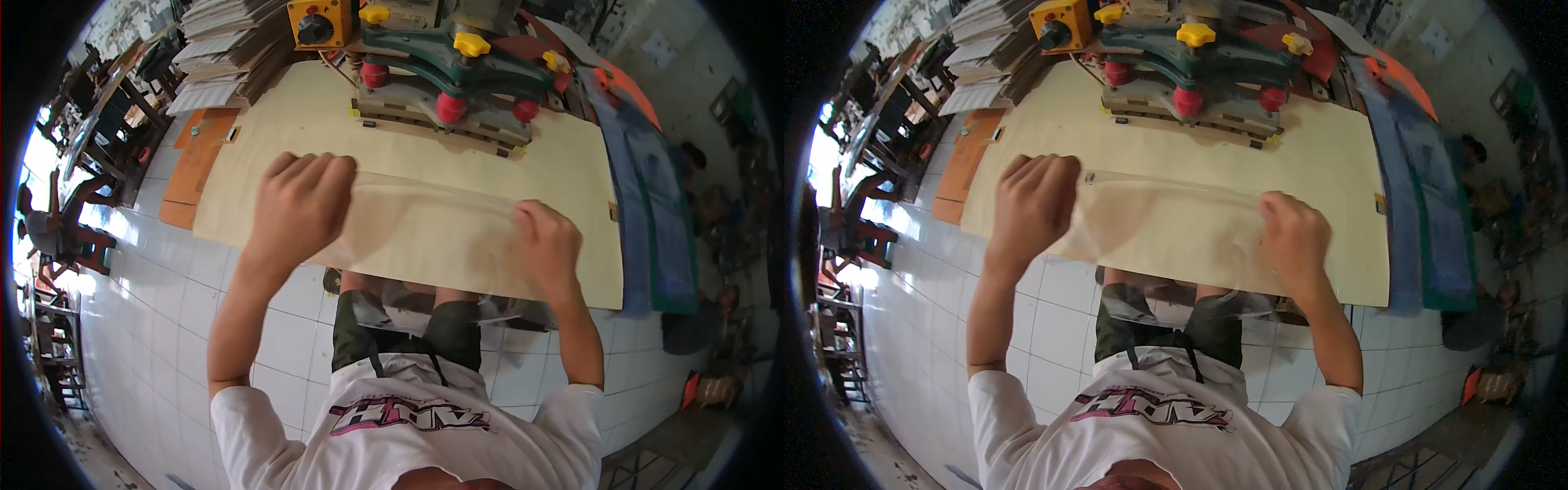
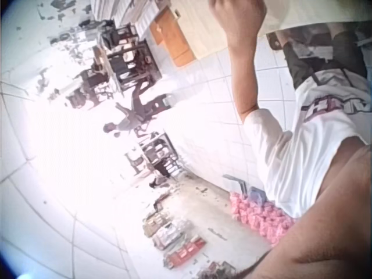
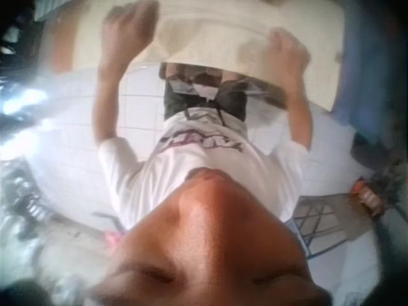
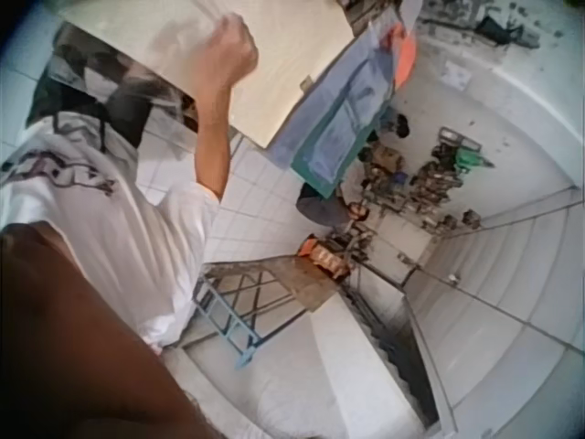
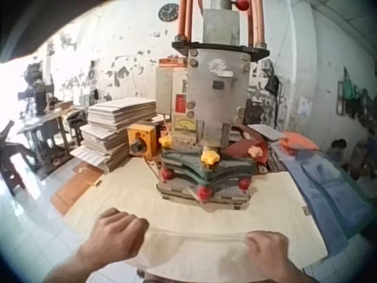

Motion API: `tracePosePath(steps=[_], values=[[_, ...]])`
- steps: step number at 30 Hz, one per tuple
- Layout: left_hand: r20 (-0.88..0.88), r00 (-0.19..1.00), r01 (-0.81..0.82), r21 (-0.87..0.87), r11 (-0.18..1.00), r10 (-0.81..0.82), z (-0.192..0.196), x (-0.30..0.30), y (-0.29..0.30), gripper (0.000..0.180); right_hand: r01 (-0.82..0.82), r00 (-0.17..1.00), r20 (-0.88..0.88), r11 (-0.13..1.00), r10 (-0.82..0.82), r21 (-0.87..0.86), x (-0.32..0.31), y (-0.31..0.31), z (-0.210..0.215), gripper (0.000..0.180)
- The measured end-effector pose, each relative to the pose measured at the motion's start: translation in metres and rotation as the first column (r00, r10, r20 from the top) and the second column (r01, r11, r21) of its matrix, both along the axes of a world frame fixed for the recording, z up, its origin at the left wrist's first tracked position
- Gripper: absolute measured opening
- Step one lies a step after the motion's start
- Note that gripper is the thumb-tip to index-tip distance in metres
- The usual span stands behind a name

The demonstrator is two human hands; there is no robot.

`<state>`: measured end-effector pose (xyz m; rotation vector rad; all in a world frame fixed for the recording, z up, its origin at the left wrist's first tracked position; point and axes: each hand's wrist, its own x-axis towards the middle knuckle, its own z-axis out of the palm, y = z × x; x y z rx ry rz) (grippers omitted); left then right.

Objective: The person aligns the edges of clear plastic sheets, places them into a heat sealing machine, and depresses the lever to seal the material together before removing the finished item.

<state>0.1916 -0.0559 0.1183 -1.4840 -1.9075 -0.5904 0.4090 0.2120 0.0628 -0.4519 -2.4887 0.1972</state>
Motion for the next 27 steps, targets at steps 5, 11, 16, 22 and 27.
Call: tracePosePath(steps=[5, 11, 16, 22, 27], values=[[0.186, 0.982, -0.036, 0.074, 0.997, 0.021, 0.006, -0.013, -0.041, 0.021, -0.088, 0.985, -0.163, 0.975, 0.055, -0.203, 0.041, 0.027, 0.037, 0.010], [0.281, 0.949, 0.129, 0.064, 0.990, -0.142, 0.038, -0.012, -0.069, 0.031, -0.126, 0.963, 0.145, 0.853, 0.228, -0.507, 0.093, 0.035, 0.112, 0.009], [0.592, 0.805, 0.209, -0.225, 0.952, -0.037, 0.025, -0.075, -0.045, 0.037, 0.004, 0.841, 0.385, 0.708, 0.379, -0.706, 0.044, 0.094, 0.083, 0.011], [0.799, 0.498, 0.295, -0.522, 0.801, 0.337, -0.028, -0.153, 0.006, 0.013, 0.216, 0.768, 0.480, 0.534, 0.424, -0.818, -0.012, 0.150, 0.017, 0.018], [0.643, 0.742, 0.254, -0.532, 0.808, 0.191, -0.072, -0.226, 0.016, 0.007, 0.232, 0.779, 0.527, 0.625, 0.340, -0.745, -0.051, 0.171, -0.008, 0.019]])
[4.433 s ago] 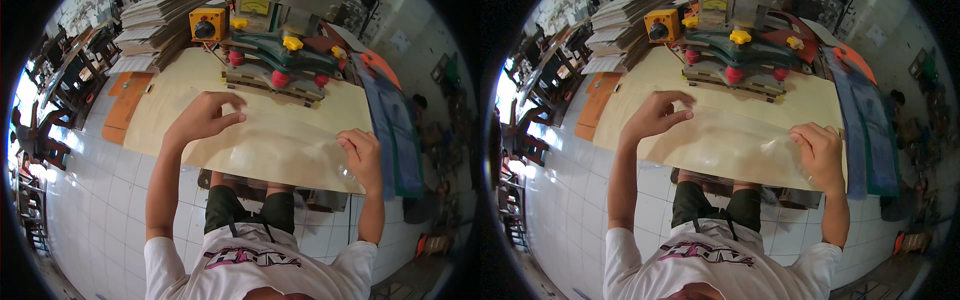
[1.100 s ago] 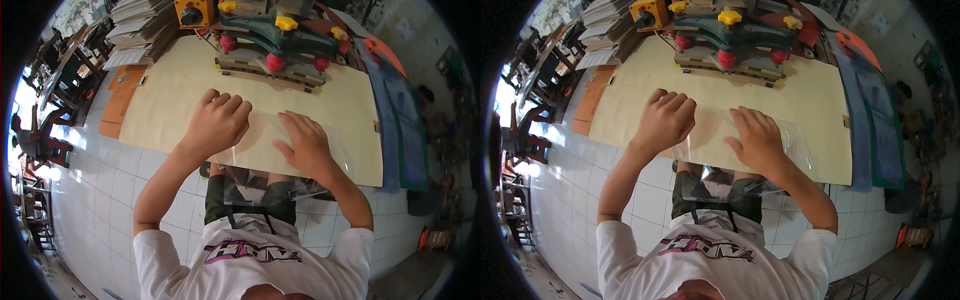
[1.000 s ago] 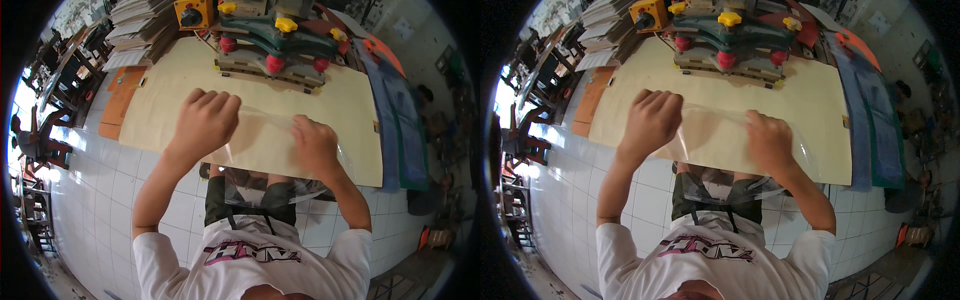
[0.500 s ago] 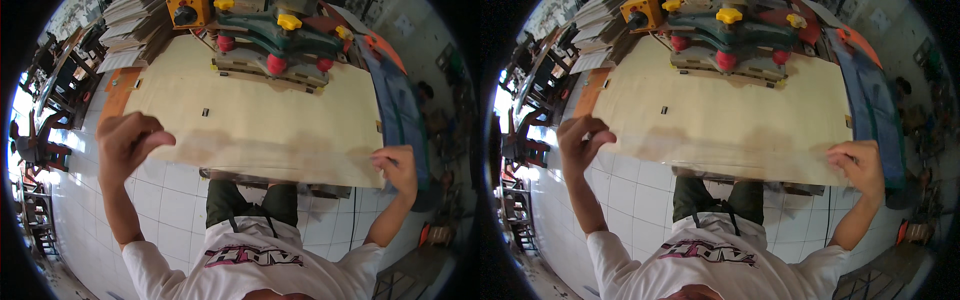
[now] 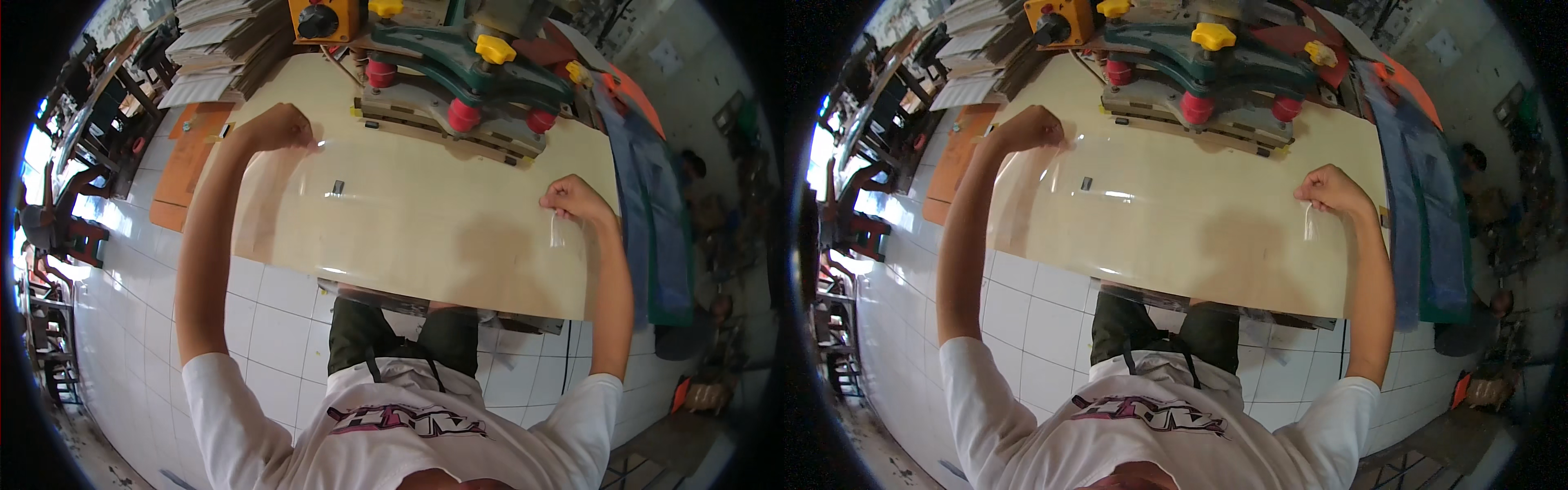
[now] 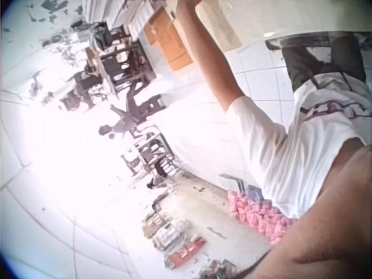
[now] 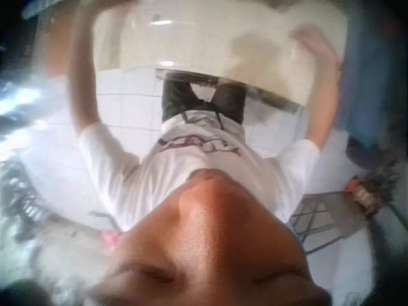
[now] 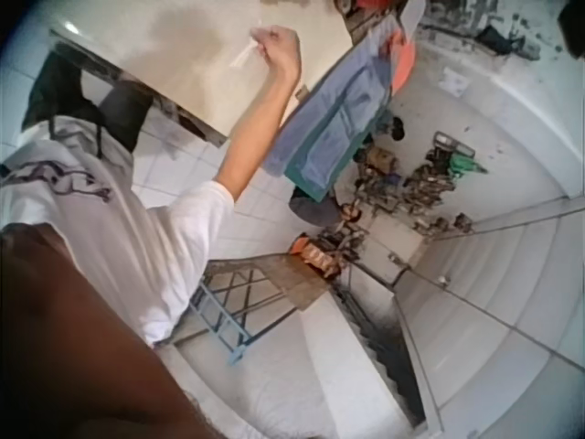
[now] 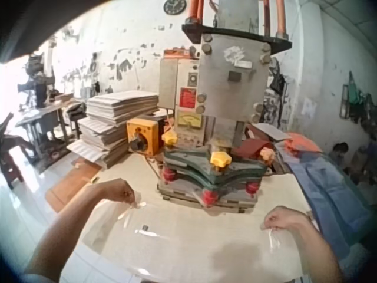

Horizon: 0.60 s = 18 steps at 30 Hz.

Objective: The person aligns the edges of clear plastic sheets, places them into a heat sealing machine, and depresses the lever to seal the material together before removing the finished item.

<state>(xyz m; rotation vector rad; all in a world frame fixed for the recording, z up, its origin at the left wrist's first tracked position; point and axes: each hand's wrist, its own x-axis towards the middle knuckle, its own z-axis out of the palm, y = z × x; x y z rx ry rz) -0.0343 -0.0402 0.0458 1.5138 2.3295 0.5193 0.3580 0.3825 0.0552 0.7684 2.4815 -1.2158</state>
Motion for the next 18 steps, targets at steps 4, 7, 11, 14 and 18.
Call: tracePosePath(steps=[4, 7, 11, 14, 18], values=[[-0.448, 0.877, -0.186, 0.013, 0.982, 0.172, -0.007, 0.021, 0.018, 0.022, 0.107, 0.992, -0.072, 0.994, -0.105, 0.023, -0.003, 0.008, -0.006, 0.017], [-0.520, 0.815, -0.250, 0.083, 0.965, 0.256, -0.019, 0.053, 0.007, 0.041, 0.082, 0.985, -0.144, 0.995, -0.090, -0.064, 0.026, 0.028, -0.013, 0.014], [-0.462, 0.833, -0.287, 0.110, 0.951, 0.305, -0.041, 0.098, -0.016, 0.051, 0.125, 0.975, -0.179, 0.991, -0.130, -0.037, 0.054, 0.038, -0.020, 0.011], [-0.443, 0.833, -0.312, 0.120, 0.943, 0.332, -0.046, 0.103, -0.016, 0.051, 0.131, 0.971, -0.204, 0.991, -0.129, -0.004, 0.063, 0.044, -0.024, 0.010], [-0.488, 0.816, -0.272, 0.150, 0.951, 0.310, -0.053, 0.098, 0.000, 0.052, 0.215, 0.954, -0.224, 0.975, -0.198, 0.055, 0.075, 0.061, -0.028, 0.012]])
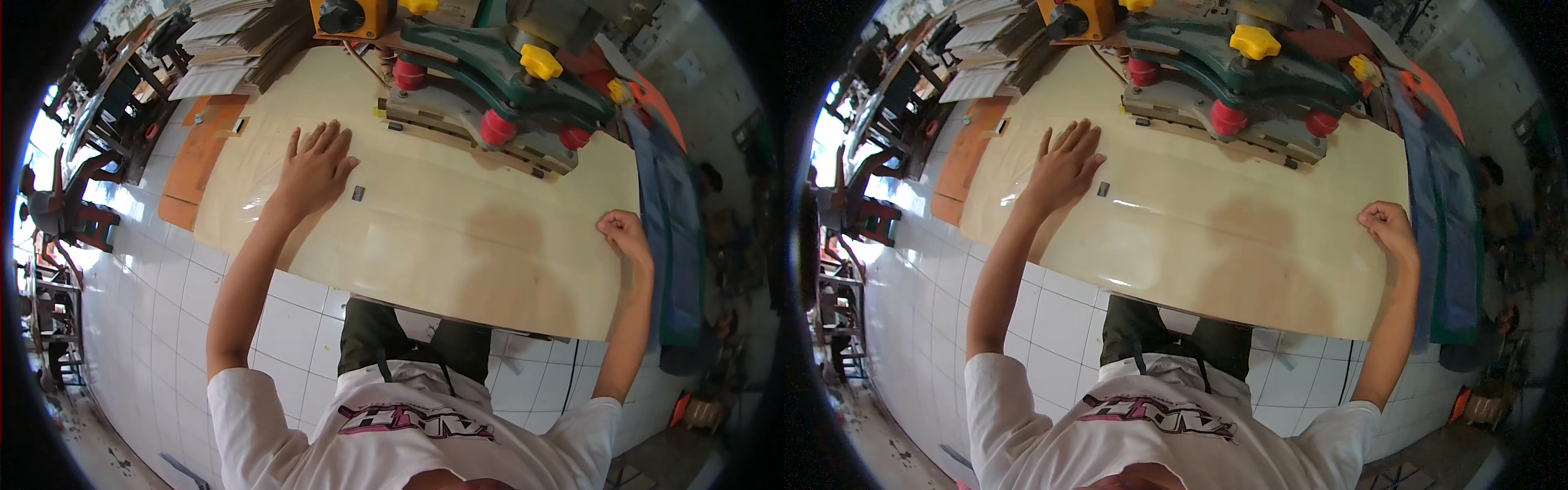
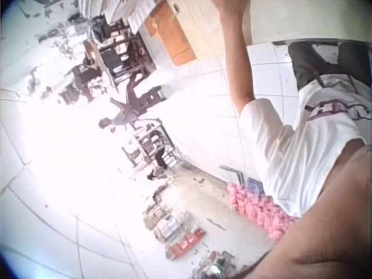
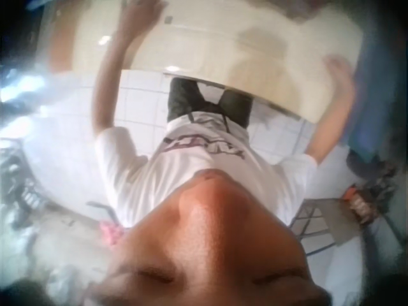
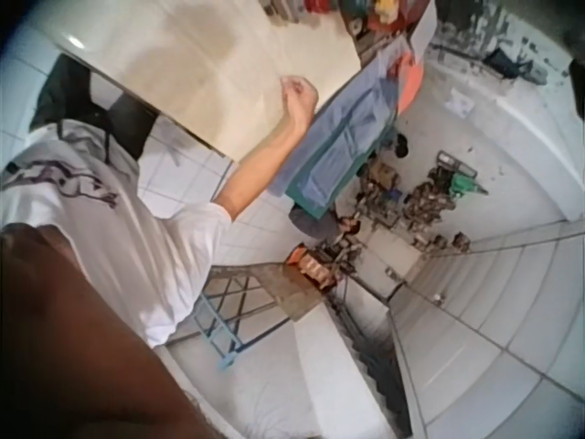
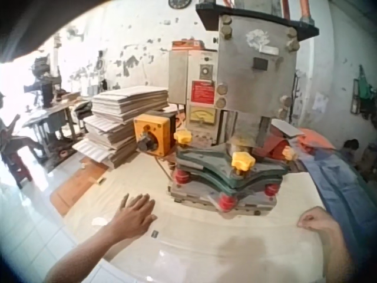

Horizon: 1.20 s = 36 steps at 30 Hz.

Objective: The person aligns the edges of clear plastic sheets, places them into a heat sealing machine, and depresses the lever to seal the material together before removing the finished item.

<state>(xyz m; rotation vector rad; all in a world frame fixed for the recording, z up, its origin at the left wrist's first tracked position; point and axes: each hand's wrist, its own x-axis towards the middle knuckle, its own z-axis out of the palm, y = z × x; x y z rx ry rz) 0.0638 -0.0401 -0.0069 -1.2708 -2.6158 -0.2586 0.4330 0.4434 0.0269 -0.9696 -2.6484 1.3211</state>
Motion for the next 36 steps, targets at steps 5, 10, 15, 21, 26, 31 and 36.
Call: tracePosePath(steps=[5, 10, 15, 21, 26, 31, 36], values=[[-0.089, 0.996, -0.021, 0.026, 0.999, 0.023, -0.009, -0.034, 0.022, 0.053, 0.030, 0.997, -0.071, 1.000, -0.029, 0.003, -0.014, -0.004, 0.002, 0.013], [-0.255, 0.965, -0.071, -0.050, 0.996, 0.056, -0.006, -0.048, 0.026, 0.050, 0.035, 0.997, -0.070, 0.967, -0.018, 0.252, -0.014, -0.008, 0.007, 0.014], [-0.271, 0.955, -0.127, -0.007, 0.992, 0.120, -0.001, -0.026, -0.007, 0.052, -0.009, 0.998, -0.060, 0.992, 0.017, 0.126, 0.029, 0.013, 0.023, 0.013], [0.245, 0.844, -0.464, -0.117, 0.878, 0.478, 0.050, -0.101, -0.043, 0.045, -0.023, 0.991, -0.129, 0.999, 0.028, 0.036, 0.046, 0.030, 0.036, 0.017], [0.018, 0.890, -0.447, -0.148, 0.882, 0.455, 0.065, -0.156, -0.043, 0.046, -0.017, 0.999, -0.044, 0.980, 0.026, 0.198, 0.024, 0.052, 0.040, 0.019], [-0.410, 0.879, -0.161, 0.225, 0.961, 0.243, 0.044, -0.107, -0.009, 0.045, 0.050, 0.997, -0.073, 0.682, 0.006, 0.729, -0.003, 0.001, 0.044, 0.036], [0.039, 0.999, 0.026, 0.232, 0.972, -0.036, -0.004, -0.022, 0.020, 0.046, -0.070, 0.985, -0.052, 0.664, 0.162, 0.744, -0.034, -0.069, 0.001, 0.054]])
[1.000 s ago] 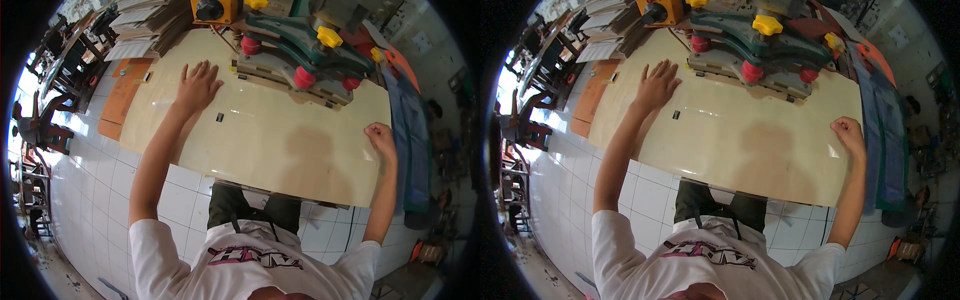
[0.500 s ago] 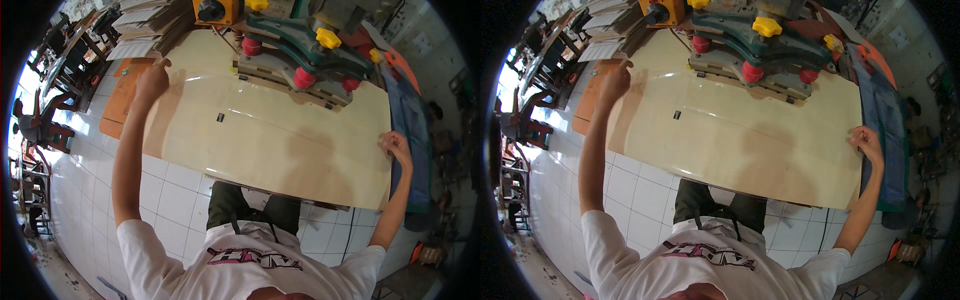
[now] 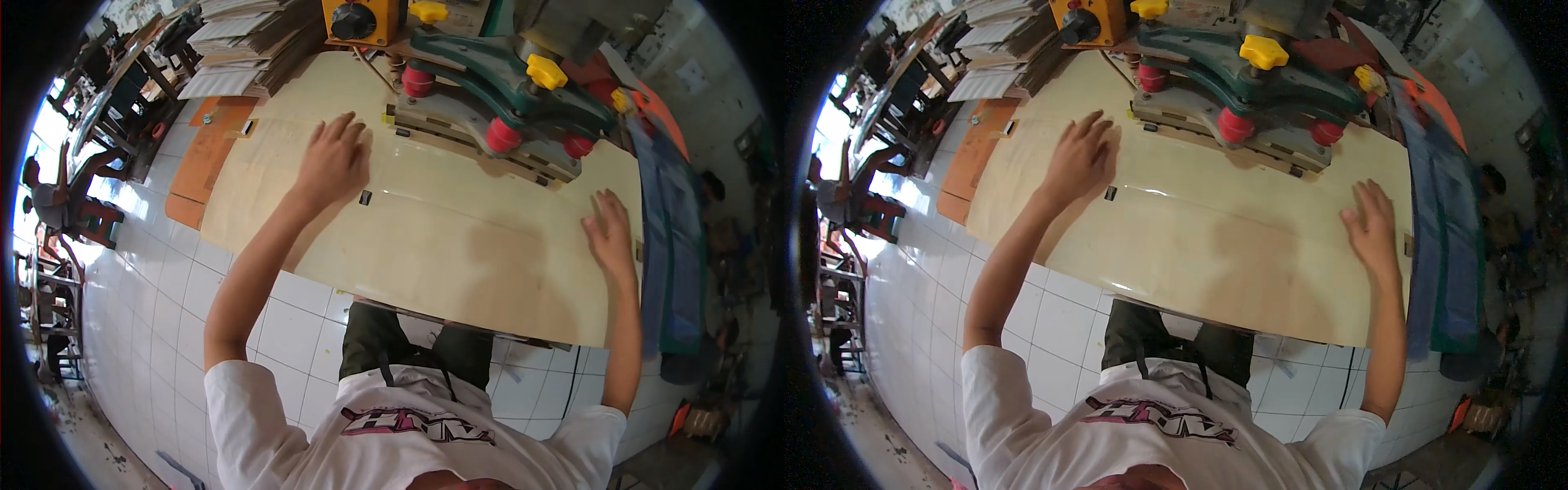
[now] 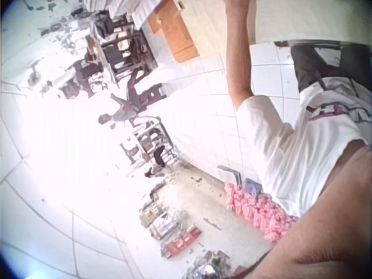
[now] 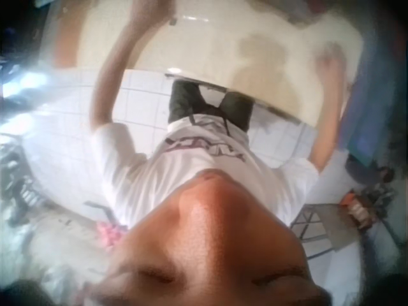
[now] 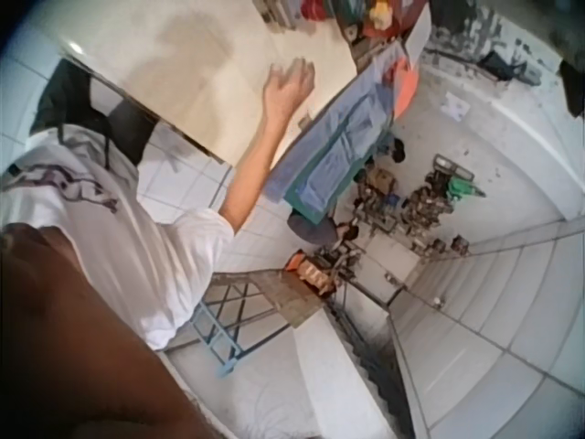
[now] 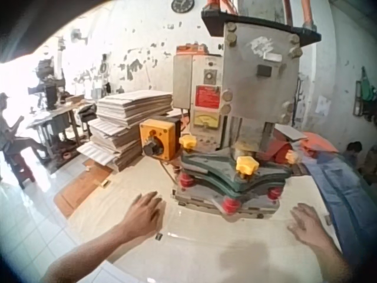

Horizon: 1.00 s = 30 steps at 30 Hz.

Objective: The person aligns the edges of clear plastic sheets, places them into a heat sealing machine, and depresses the lever to seal the material together before removing the finished item.

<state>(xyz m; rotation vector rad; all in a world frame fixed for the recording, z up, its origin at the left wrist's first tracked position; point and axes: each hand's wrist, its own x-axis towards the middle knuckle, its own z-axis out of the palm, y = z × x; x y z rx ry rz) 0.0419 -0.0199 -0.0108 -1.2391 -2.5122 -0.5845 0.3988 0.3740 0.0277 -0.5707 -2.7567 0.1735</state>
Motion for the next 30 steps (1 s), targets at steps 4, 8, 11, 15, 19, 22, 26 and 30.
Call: tracePosePath(steps=[4, 8, 11, 15, 19, 22, 26, 30], values=[[0.125, 0.988, -0.078, -0.092, 0.993, 0.089, -0.007, -0.004, 0.018, 0.056, 0.017, 0.994, 0.108, 0.995, -0.006, -0.102, -0.022, -0.021, -0.020, 0.063], [0.084, 0.986, -0.133, -0.135, 0.982, 0.145, -0.014, -0.028, 0.030, 0.059, 0.091, 0.979, 0.189, 0.994, -0.079, -0.055, -0.037, -0.021, -0.036, 0.067], [0.075, 0.982, -0.159, -0.166, 0.973, 0.174, -0.014, -0.036, 0.031, 0.060, 0.112, 0.977, 0.187, 0.993, -0.103, -0.039, -0.042, -0.027, -0.038, 0.069], [0.050, 0.985, -0.153, -0.148, 0.977, 0.162, -0.016, -0.037, 0.025, 0.059, 0.124, 0.972, 0.202, 0.992, -0.117, -0.021, -0.043, -0.029, -0.040, 0.070], [0.025, 0.987, -0.155, -0.116, 0.981, 0.159, -0.018, -0.036, 0.021, 0.060, 0.120, 0.968, 0.221, 0.993, -0.119, 0.006, -0.039, -0.027, -0.039, 0.070], [0.027, 0.986, -0.160, -0.107, 0.981, 0.164, -0.017, -0.034, 0.025, 0.061, 0.143, 0.962, 0.231, 0.990, -0.143, 0.016, -0.034, -0.022, -0.040, 0.070], [0.005, 0.985, -0.171, -0.081, 0.982, 0.172, -0.020, -0.037, 0.022, 0.065, 0.152, 0.960, 0.238, 0.988, -0.145, -0.011, -0.036, -0.023, -0.038, 0.071], [0.012, 0.985, -0.171, -0.092, 0.981, 0.173, -0.022, -0.037, 0.024, 0.066, 0.155, 0.960, 0.236, 0.988, -0.151, 0.000, -0.034, -0.021, -0.039, 0.073]])
